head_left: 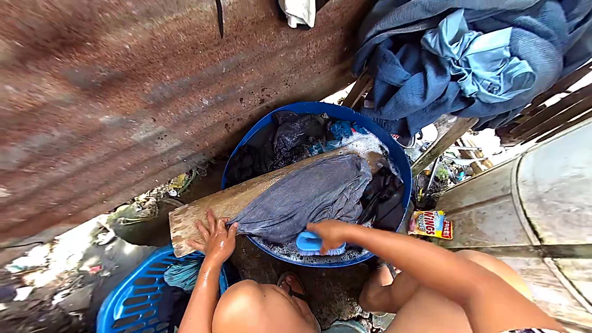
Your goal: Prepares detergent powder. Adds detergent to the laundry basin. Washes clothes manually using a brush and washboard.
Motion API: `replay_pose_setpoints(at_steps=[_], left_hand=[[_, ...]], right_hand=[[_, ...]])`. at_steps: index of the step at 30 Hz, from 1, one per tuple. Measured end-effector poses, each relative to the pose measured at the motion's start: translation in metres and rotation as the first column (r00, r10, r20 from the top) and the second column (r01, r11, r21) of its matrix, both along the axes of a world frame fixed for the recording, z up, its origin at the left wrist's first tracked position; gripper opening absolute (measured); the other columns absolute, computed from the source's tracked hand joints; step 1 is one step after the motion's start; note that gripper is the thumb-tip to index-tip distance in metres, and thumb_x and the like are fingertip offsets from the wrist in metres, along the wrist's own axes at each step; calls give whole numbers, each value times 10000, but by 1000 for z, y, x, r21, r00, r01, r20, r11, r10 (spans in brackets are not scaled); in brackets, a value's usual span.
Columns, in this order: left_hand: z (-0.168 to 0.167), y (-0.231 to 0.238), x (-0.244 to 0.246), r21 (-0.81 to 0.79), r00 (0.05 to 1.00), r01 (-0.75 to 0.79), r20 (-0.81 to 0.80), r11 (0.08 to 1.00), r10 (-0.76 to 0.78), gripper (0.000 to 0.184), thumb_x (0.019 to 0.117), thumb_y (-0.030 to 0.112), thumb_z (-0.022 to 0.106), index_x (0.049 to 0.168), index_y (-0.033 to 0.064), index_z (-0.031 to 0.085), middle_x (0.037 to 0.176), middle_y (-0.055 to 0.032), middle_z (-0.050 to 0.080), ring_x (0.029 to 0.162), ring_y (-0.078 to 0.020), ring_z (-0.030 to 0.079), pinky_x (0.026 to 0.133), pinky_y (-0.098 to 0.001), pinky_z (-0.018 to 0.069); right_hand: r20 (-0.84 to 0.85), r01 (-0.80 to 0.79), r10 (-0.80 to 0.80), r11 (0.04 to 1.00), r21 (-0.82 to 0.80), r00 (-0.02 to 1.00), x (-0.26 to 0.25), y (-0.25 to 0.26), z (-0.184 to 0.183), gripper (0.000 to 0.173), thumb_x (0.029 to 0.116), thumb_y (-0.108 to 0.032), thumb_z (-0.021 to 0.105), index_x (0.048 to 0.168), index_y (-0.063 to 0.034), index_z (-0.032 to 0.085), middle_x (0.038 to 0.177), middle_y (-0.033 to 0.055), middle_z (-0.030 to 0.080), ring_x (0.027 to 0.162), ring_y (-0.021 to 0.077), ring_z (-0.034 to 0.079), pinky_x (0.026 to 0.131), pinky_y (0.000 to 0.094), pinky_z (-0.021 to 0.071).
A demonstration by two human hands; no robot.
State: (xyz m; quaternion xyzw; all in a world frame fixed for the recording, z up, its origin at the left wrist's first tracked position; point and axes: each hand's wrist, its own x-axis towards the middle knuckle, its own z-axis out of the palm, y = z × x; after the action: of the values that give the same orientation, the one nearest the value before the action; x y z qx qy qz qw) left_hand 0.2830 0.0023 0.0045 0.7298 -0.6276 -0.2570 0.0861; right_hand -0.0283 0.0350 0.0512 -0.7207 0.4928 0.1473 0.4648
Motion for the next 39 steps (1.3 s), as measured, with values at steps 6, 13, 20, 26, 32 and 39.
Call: replay_pose_setpoints(at_steps=[6,13,20,26,32,39], left_hand=[[0,0,0,22,1000,-9,17,1000,9,406,1086,334,459,1354,47,561,1724,-158,9,1557,-473,-95,1099,-804,-87],[5,0,0,21,1000,-7,-12,1000,8,426,1083,340,469,1376,44,557,1719,-181,19,1555,-484,-89,1103,-803,-94],[4,-3,-1,61,1000,-2,12,998,1,426,1088,346,453,1392,65,551,1723,-163,16,1552,-481,-110,1093,-806,-105],[7,-3,1,77,1000,-14,12,997,13,449,1087,325,462,1457,77,522,1725,-154,14,1558,-464,-112,1107,-794,-114],[1,-2,0,17,1000,-4,21,1000,4,421,1076,347,482,1380,73,581,1719,-174,53,1555,-485,-86,1101,-801,-103],[-2,-3,1,-7,999,1,48,1000,-1,434,1062,290,499,1396,20,560,1718,-179,57,1558,-480,-71,1098,-810,-89]], right_hand=[[-122,60,-64,998,-36,990,-2,15,-74,505,943,-99,701,1396,57,541,1323,342,602,1279,517,556,1058,691,413],[55,244,-259,950,195,964,-7,-2,-39,497,915,-35,723,1354,119,549,1314,332,590,1226,428,580,1041,605,438],[584,738,-655,661,136,479,43,-60,14,630,909,-56,732,1456,14,427,1189,256,648,994,338,677,869,513,573],[155,369,-336,869,-328,929,149,-49,3,726,984,-238,657,1621,-127,326,1481,291,505,1341,468,526,1037,629,469],[-14,721,-843,469,-511,538,-67,-108,-12,820,950,-278,702,1620,-76,276,1413,408,496,1247,606,537,930,752,466],[190,494,-460,746,-448,867,163,-52,-21,682,999,-180,600,1614,-73,325,1392,332,560,1242,482,595,978,595,518]])
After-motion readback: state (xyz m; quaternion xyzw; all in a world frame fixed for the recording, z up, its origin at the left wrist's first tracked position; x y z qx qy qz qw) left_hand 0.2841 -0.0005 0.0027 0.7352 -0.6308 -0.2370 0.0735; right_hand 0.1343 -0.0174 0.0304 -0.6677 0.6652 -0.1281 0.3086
